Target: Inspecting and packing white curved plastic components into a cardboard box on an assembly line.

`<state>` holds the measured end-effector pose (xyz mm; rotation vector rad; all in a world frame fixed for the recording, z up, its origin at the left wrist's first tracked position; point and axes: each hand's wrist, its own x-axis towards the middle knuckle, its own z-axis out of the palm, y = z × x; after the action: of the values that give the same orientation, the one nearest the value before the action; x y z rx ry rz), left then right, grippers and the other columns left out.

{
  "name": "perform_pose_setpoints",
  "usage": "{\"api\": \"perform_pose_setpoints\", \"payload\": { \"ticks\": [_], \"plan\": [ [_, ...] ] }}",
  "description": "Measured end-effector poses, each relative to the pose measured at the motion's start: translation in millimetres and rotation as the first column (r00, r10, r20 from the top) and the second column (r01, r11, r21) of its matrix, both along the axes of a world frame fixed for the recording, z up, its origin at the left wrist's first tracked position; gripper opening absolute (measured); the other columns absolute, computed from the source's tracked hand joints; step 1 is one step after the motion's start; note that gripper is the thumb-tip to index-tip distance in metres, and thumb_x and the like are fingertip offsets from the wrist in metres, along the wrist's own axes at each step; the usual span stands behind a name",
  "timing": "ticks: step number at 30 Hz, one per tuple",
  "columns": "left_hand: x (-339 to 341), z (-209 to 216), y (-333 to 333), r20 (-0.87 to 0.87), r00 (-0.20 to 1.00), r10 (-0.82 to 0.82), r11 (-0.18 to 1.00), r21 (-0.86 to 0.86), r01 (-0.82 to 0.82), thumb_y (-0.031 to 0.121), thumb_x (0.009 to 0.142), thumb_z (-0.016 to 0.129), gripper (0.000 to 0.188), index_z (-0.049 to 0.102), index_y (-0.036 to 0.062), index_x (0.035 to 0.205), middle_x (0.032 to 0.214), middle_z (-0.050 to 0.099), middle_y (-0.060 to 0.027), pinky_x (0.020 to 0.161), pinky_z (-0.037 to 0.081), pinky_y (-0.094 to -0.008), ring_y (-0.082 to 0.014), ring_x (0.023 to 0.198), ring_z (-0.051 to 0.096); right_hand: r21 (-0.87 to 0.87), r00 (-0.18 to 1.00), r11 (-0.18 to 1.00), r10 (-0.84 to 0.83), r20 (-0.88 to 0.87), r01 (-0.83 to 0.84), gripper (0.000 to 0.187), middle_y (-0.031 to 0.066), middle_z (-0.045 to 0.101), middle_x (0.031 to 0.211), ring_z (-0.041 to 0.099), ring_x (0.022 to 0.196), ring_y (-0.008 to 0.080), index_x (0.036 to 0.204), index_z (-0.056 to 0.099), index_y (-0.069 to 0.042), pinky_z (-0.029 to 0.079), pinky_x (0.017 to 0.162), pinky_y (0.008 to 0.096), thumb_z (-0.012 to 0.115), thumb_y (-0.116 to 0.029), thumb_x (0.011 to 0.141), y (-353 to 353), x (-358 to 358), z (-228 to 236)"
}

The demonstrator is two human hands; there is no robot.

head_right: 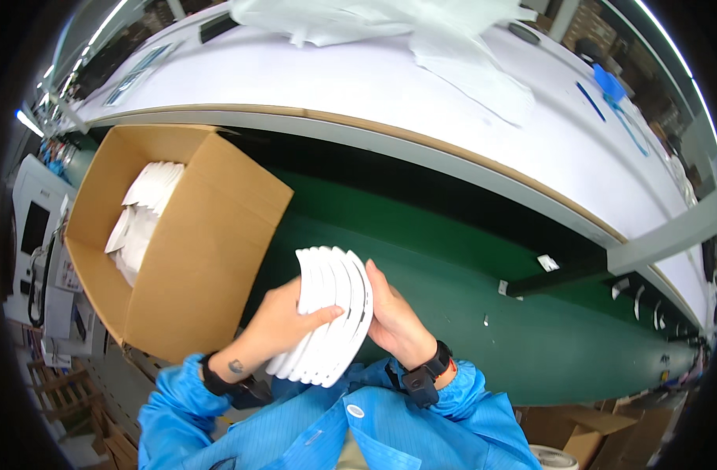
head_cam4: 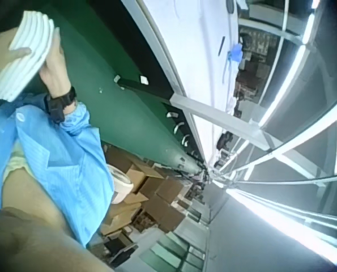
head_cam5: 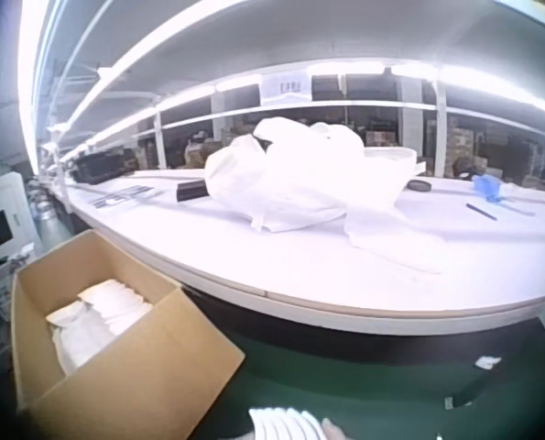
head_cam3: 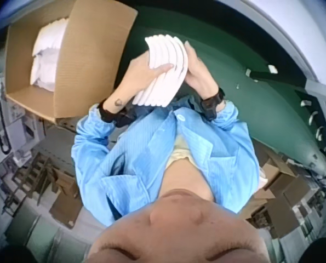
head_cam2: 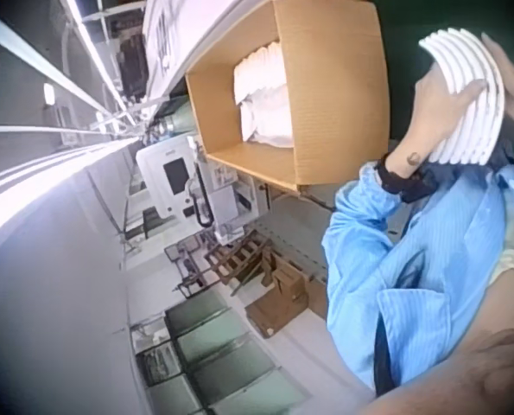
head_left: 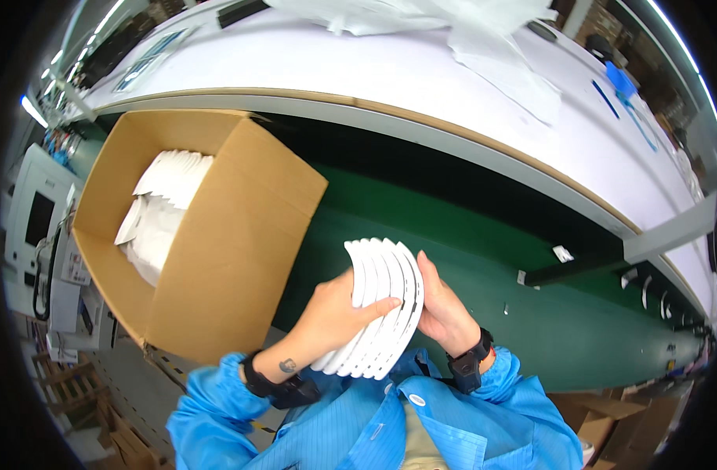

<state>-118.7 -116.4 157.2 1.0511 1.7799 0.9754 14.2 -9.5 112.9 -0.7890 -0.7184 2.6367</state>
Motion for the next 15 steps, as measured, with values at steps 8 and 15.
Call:
{"api": "perform_pose_setpoints", "payload": {
  "ticks": [8,15],
  "plan": [
    [-61,101,36,-0.565,0.824,-0.026,0.998,0.034,0.055,0.033,0.081,0.068,0.071,0.036,-0.0116,0.126,0.096,0.06,-0.0295,0.074,0.051,-0.041,-0.0397,0.086,0.063,0.135,0.939,0.957,-0.215,-0.268,0.258,0.049,0.0126,0.054,0.126,0.054,0.114,0.0215,0.127,0.044,0.0,0.044,0.097,0.0351,0.03,-0.039,0.101,16,-90,53],
    [-93,117,33,-0.861,0.463,-0.211,0.972,-0.136,0.189,0.047,0.066,0.076,0.109,0.019,-0.0069,0.142,0.106,0.046,-0.0303,0.077,0.05,-0.0421,-0.0421,0.086,0.057,0.181,0.902,0.921,-0.272,-0.334,0.344,0.052,0.0114,0.052,0.129,0.052,0.118,0.0216,0.131,0.039,-0.001,0.044,0.098,0.0347,0.027,-0.041,0.101,-4,-131,84]
  ]
}}
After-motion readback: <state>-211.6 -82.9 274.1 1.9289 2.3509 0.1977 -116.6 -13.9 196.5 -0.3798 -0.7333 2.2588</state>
